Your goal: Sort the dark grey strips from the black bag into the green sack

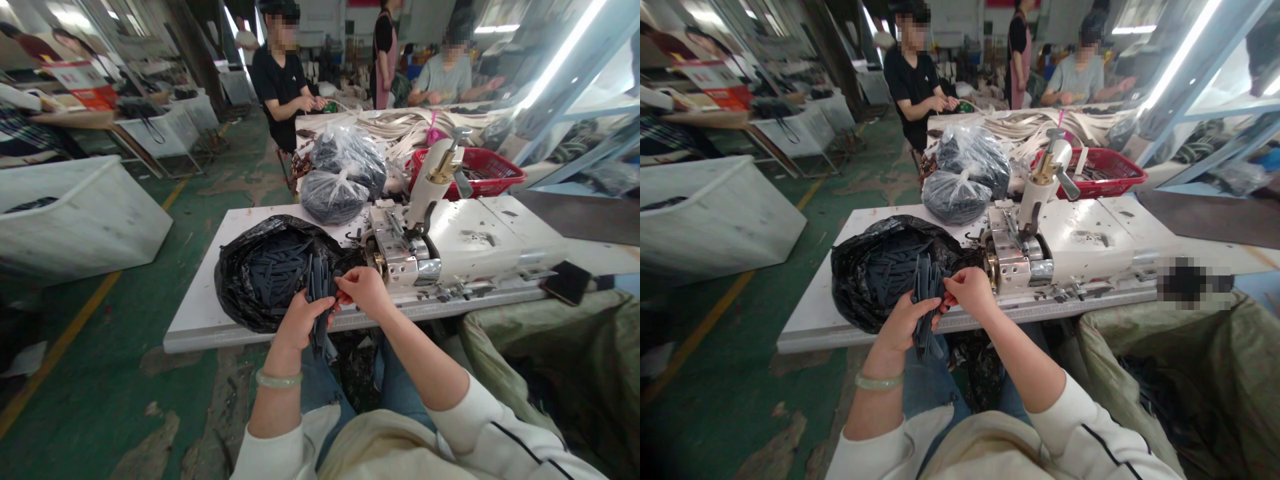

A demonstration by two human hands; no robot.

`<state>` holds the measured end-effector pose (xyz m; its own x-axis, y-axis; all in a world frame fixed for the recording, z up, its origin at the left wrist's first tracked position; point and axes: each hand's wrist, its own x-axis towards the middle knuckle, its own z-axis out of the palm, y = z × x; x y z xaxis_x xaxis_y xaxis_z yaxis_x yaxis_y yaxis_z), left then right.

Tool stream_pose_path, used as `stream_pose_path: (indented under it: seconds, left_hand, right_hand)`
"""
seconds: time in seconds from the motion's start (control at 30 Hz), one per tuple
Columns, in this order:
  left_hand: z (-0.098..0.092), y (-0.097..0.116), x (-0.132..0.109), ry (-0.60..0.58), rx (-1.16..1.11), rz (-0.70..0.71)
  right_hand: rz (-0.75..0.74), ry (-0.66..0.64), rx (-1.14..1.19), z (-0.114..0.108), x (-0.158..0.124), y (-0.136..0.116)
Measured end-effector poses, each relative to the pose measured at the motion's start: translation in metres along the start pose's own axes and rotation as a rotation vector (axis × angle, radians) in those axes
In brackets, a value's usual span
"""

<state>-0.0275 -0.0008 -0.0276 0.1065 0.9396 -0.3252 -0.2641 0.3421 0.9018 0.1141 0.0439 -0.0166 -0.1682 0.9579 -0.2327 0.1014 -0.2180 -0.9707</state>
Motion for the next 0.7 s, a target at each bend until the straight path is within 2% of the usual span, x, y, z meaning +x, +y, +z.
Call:
stream_pose_path:
  seconds: [0.1, 0.2, 0.37, 0.6, 0.7]
  left_hand:
    - [0.000, 0.001, 0.001, 0.112, 0.004, -0.009]
    - [-0.002, 0.005, 0.001, 0.202, -0.044, 0.021]
    - [-0.010, 0.011, -0.003, 0.217, -0.170, 0.107]
    - [-0.007, 0.013, -0.002, 0.202, -0.214, 0.130]
    - [-0.004, 0.012, 0.000, 0.223, -0.203, 0.121]
  right_hand:
    - [-0.044, 0.056, 0.058, -0.001, -0.002, 0.002]
    - [-0.036, 0.080, 0.311, -0.002, -0.004, 0.008]
    - [-0.081, 0.141, 0.563, -0.011, -0.008, 0.017]
    - [-0.175, 0.115, 0.513, -0.021, -0.014, 0.026]
    - [-0.300, 0.097, 0.384, -0.022, -0.024, 0.028]
